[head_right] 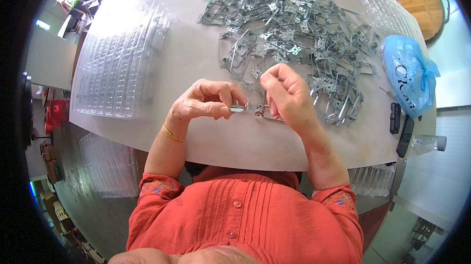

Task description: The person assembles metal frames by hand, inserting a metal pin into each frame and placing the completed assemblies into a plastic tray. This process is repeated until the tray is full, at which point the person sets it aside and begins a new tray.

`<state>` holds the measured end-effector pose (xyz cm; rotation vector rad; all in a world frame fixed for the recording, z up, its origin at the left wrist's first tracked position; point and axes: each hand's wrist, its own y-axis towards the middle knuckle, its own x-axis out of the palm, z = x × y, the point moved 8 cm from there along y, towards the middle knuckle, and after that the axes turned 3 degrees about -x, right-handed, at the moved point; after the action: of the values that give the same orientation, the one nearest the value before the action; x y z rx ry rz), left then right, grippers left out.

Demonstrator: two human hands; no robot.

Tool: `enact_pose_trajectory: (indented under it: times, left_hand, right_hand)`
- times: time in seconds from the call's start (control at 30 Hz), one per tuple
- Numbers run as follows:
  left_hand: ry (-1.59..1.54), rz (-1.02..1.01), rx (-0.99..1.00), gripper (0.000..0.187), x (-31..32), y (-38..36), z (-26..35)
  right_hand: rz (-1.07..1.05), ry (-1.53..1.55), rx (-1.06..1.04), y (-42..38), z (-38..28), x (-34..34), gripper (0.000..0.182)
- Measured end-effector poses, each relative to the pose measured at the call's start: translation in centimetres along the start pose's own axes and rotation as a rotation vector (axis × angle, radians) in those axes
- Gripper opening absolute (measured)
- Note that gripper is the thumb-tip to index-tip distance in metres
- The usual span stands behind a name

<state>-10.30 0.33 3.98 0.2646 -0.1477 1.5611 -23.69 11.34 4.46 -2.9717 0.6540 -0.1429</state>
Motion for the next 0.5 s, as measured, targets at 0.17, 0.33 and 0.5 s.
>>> enact_pose_trajectory:
  times: [0.17,0.33,0.5]
  left_hand:
    - [-0.221,0.116,0.038,0.021,-1.0,0.2,-0.6]
    - [-0.335,0.237,0.043,0.020,-2.2,0.0,-0.9]
    - [-0.333,0.216,0.022,0.019,-1.9,0.1,-0.7]
  right_hand:
    - [0.193,0.155,-0.166,-0.3,-1.3,-1.1,0.010]
    - [0.121,0.131,-0.366,-1.4,-2.9,0.6,0.008]
    - [0.126,-0.072,-0.556,-1.9,-2.8,1.4,0.014]
